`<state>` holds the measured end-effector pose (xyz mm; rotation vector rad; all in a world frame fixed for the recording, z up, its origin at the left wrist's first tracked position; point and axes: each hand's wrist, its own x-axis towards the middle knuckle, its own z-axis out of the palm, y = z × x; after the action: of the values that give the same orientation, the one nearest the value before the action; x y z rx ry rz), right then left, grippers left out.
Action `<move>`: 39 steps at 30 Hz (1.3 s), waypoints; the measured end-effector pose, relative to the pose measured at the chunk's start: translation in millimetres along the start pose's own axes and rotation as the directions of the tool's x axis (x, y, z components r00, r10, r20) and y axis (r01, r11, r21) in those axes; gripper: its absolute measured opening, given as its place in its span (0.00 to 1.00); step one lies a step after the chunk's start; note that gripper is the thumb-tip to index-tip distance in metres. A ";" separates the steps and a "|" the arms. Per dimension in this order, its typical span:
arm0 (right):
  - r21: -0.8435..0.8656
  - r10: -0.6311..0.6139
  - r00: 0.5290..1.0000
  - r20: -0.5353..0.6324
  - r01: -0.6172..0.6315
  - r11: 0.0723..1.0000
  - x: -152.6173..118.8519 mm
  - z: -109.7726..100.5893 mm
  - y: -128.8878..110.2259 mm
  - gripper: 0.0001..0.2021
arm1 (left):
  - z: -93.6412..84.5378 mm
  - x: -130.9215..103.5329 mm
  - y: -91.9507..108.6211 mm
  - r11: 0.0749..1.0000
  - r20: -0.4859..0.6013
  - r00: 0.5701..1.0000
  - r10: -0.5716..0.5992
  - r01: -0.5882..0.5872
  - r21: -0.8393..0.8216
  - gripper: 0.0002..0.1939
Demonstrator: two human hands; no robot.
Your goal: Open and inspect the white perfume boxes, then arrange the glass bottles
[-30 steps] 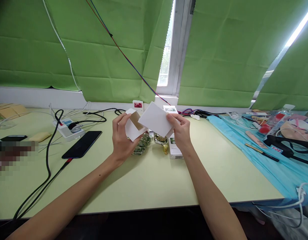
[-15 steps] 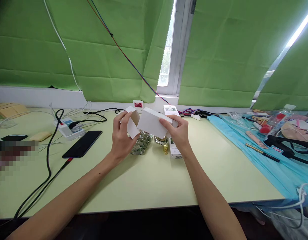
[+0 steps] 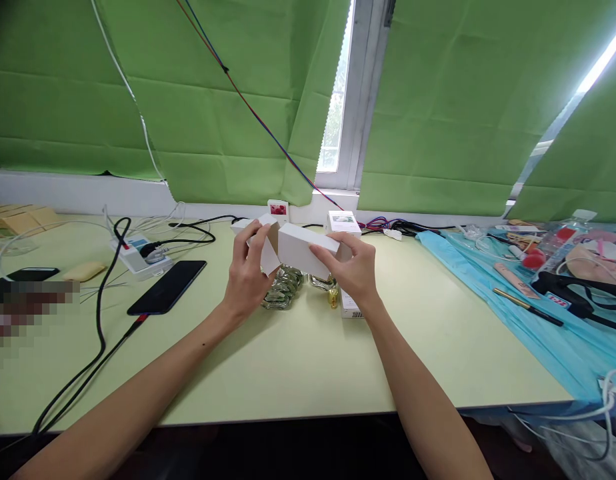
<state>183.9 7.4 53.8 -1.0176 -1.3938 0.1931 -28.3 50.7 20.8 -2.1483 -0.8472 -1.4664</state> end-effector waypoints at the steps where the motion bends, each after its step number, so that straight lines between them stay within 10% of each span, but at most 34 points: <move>1: -0.004 -0.010 1.000 0.005 0.010 1.000 -0.6 0.5 0.1 0.13 | 0.0 -0.1 -0.7 1.000 0.004 1.000 0.006 -0.006 0.005 0.43; 39: -0.109 -0.047 0.998 0.048 0.052 0.993 -3.3 1.6 -13.7 0.11 | 2.5 -2.8 -3.4 0.996 0.060 0.995 0.083 -0.085 0.036 0.42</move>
<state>175.7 -2.0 60.5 -1.0743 -1.4825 0.1039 -29.6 54.1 17.3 -2.1805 -0.7883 -1.3416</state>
